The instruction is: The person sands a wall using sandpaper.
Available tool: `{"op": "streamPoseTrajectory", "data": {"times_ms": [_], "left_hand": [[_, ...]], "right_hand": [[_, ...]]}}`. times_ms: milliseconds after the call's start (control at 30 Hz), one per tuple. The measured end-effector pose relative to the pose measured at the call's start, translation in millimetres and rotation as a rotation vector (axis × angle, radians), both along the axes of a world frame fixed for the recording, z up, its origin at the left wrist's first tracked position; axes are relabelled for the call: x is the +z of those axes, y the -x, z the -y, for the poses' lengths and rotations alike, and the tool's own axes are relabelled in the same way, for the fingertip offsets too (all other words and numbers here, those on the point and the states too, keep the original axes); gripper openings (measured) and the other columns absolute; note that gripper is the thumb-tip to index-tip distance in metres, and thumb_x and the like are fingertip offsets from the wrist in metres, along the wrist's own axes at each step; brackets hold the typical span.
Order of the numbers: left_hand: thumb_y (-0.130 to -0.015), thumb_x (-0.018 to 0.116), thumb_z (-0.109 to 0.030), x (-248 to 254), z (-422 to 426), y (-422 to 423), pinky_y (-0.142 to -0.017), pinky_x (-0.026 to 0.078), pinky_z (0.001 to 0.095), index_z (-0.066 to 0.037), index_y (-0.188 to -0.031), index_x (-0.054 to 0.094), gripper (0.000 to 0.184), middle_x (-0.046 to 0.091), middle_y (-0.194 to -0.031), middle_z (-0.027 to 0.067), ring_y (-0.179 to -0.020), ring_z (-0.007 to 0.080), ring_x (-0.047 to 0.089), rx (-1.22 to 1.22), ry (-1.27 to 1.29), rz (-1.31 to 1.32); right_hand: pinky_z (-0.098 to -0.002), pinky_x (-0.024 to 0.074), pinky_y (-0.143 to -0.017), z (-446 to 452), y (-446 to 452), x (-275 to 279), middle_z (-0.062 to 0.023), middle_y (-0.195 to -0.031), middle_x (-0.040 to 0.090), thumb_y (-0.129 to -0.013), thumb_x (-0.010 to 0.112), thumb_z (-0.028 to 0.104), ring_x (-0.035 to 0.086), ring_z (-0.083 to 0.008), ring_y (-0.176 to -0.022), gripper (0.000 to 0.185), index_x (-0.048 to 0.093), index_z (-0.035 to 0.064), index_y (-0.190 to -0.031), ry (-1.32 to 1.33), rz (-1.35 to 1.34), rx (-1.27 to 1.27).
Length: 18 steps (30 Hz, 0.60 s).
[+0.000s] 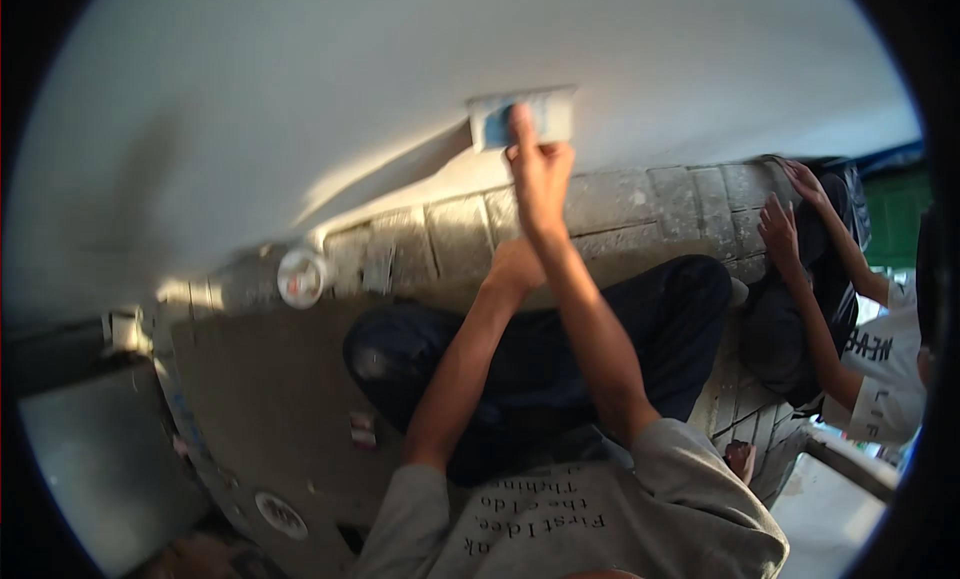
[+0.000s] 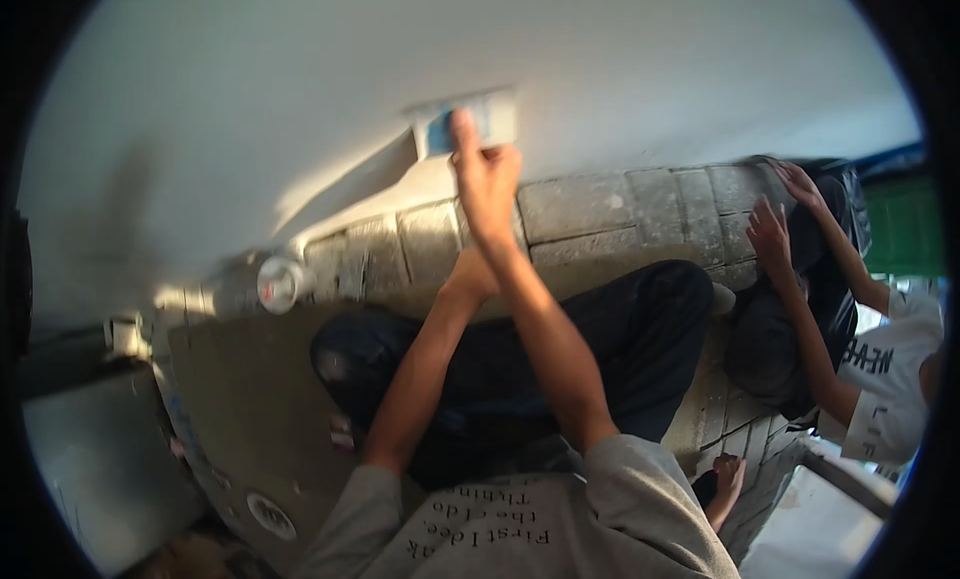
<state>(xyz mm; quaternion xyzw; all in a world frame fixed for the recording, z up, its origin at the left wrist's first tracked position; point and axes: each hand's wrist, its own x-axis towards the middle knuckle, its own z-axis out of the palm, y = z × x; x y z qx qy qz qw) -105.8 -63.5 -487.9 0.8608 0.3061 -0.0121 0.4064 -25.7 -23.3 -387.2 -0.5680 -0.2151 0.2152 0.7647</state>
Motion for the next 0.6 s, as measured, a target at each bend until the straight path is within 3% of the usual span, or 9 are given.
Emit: {"op": "streamPoseTrajectory", "data": {"times_ms": [67,133,200,267,367,433,500,533,600], "left_hand": [[-0.092,0.052,-0.032,-8,-4,-5,-0.091,0.052,0.0493,-0.007,-0.104,0.075,0.036,0.072,-0.111,0.0196,-0.106,0.0368,0.068,-0.133,-0.053,-0.197],[-0.088,0.056,-0.022,-13,-2,-8,-0.087,0.054,0.0457,-0.007,-0.095,0.078,0.027,0.074,-0.106,0.0170,-0.101,0.0331,0.071,-0.133,-0.122,-0.292],[-0.087,0.057,-0.018,-16,-4,-8,-0.088,0.054,0.0432,-0.009,-0.095,0.078,0.024,0.074,-0.106,0.0160,-0.102,0.0308,0.071,-0.094,-0.072,-0.244],[-0.087,0.058,-0.018,-19,-3,-7,-0.089,0.053,0.0425,-0.009,-0.097,0.078,0.024,0.074,-0.108,0.0156,-0.103,0.0299,0.071,-0.071,-0.061,-0.232],[-0.088,0.058,-0.017,-14,-5,-10,-0.091,0.052,0.0406,-0.010,-0.102,0.077,0.025,0.074,-0.111,0.0144,-0.107,0.0274,0.070,-0.085,-0.089,-0.286],[-0.091,0.056,-0.023,-13,-4,-9,-0.092,0.052,0.0407,-0.011,-0.104,0.077,0.028,0.074,-0.111,0.0143,-0.108,0.0276,0.070,-0.090,-0.069,-0.275],[-0.095,0.051,-0.028,0,-6,-7,-0.092,0.052,0.0408,-0.011,-0.105,0.077,0.033,0.074,-0.112,0.0139,-0.109,0.0279,0.070,-0.118,-0.069,-0.268],[-0.096,0.048,-0.030,5,-6,-6,-0.093,0.052,0.0409,-0.011,-0.106,0.077,0.036,0.074,-0.112,0.0135,-0.109,0.0278,0.069,-0.115,-0.049,-0.245],[-0.096,0.050,-0.028,10,-6,-6,-0.093,0.051,0.0401,-0.011,-0.109,0.076,0.034,0.073,-0.115,0.0125,-0.110,0.0268,0.069,-0.123,-0.062,-0.289]], "right_hand": [[-0.0242,0.0224,-0.044,10,-16,-4,0.0085,-0.055,0.041,-0.096,0.069,0.037,0.030,-0.0025,-0.046,0.047,0.047,0.0163,-0.060,-0.044,-0.084,-0.193],[-0.0241,0.0202,-0.043,-1,-17,9,0.0092,-0.054,0.037,-0.096,0.070,0.037,0.031,-0.0017,-0.046,0.044,0.050,0.0140,-0.064,-0.219,-0.229,-0.378],[-0.0234,0.0223,-0.043,2,1,0,0.0068,-0.057,0.042,-0.096,0.070,0.036,0.032,-0.0029,-0.046,0.041,0.053,0.0127,-0.066,-0.123,-0.189,-0.039],[-0.0243,0.0217,-0.043,-1,15,-8,0.0053,-0.056,0.044,-0.095,0.071,0.035,0.032,-0.0038,-0.045,0.042,0.053,0.0118,-0.066,-0.106,-0.087,0.130],[-0.0228,0.0194,-0.042,0,-3,-2,0.0041,-0.057,0.047,-0.097,0.069,0.036,0.033,-0.0033,-0.044,0.041,0.056,0.0097,-0.068,-0.160,-0.123,-0.179],[-0.0218,0.0201,-0.041,-2,3,-9,0.0039,-0.057,0.047,-0.097,0.068,0.036,0.035,-0.0027,-0.044,0.040,0.056,0.0095,-0.069,-0.188,-0.145,-0.164],[-0.0207,0.0224,-0.041,-5,18,-18,0.0033,-0.058,0.048,-0.098,0.067,0.037,0.037,-0.0025,-0.045,0.038,0.057,0.0093,-0.073,-0.079,-0.121,0.075],[-0.0201,0.0239,-0.040,-2,19,-20,0.0029,-0.061,0.050,-0.098,0.066,0.037,0.037,-0.0028,-0.045,0.036,0.057,0.0088,-0.077,-0.041,-0.055,0.068],[-0.0220,0.0219,-0.040,-3,7,-9,0.0038,-0.058,0.046,-0.098,0.066,0.037,0.035,-0.0035,-0.044,0.037,0.055,0.0096,-0.076,-0.146,-0.149,-0.199]]}}
